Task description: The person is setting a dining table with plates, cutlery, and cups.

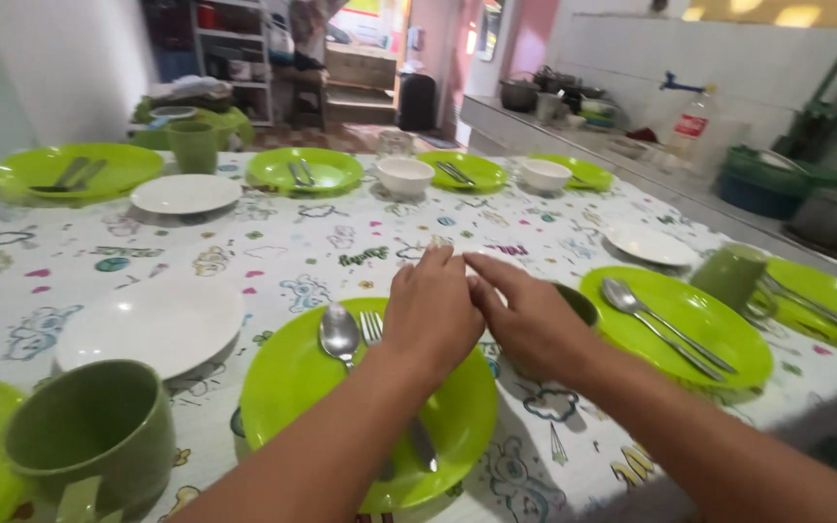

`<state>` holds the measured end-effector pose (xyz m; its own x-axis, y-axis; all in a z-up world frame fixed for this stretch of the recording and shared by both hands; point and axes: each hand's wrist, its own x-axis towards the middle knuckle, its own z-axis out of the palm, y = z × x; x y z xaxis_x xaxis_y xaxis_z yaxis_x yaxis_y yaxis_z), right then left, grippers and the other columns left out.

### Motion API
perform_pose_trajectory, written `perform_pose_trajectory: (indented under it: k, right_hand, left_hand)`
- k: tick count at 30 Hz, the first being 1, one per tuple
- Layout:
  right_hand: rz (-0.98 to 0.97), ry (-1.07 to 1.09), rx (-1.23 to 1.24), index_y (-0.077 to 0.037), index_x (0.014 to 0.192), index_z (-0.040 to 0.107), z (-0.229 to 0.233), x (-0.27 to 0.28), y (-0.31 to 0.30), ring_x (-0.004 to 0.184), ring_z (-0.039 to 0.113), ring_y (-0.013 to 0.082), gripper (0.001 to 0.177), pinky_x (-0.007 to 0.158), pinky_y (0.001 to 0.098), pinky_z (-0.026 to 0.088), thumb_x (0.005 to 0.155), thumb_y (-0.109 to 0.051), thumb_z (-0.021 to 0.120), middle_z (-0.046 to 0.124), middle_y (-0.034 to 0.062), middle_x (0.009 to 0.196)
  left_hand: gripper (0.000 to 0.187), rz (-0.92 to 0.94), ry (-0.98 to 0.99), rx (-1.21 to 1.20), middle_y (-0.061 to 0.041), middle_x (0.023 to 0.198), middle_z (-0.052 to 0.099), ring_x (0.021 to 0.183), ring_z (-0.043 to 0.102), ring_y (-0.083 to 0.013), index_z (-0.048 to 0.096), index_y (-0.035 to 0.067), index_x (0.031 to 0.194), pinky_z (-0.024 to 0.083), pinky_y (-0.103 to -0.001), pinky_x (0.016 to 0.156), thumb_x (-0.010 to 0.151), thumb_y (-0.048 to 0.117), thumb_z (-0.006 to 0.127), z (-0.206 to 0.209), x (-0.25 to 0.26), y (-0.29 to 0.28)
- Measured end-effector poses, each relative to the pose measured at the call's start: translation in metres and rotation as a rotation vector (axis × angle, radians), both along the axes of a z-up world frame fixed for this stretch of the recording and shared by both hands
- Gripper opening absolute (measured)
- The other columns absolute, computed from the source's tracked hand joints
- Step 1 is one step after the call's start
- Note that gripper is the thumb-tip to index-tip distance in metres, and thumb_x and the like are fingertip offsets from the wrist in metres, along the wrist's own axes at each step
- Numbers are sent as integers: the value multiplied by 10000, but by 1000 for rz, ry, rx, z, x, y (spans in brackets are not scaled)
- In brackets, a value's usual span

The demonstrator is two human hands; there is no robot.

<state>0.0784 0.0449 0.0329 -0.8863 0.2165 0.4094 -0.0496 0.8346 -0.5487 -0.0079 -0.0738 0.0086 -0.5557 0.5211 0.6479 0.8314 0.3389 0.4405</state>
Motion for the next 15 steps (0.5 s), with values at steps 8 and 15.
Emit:
perform_pose_trajectory:
  k: [8, 15]
  right_hand:
    - [-103, 55, -22, -106, 1398, 599, 13, 18, -2, 1191, 689, 230, 463, 1013, 336, 505, 1001, -329, 522, 716, 135, 1311]
    - [-152, 229, -11, -83, 1364, 636, 47, 34, 21, 1098, 708, 170, 441, 959, 313, 519, 1044, -340, 475, 752, 123, 1213]
  left_hand:
    - [327, -77, 32, 100, -249, 1300, 613, 1267, 542, -406, 673, -61, 1117, 398, -487, 1080, 859, 134, 622, 4, -1, 23]
    - [292, -141, 25, 225, -262, 1243, 633, 1129, 620, -425, 696, -44, 1072, 468, -473, 1010, 864, 154, 638, 46, 15, 55]
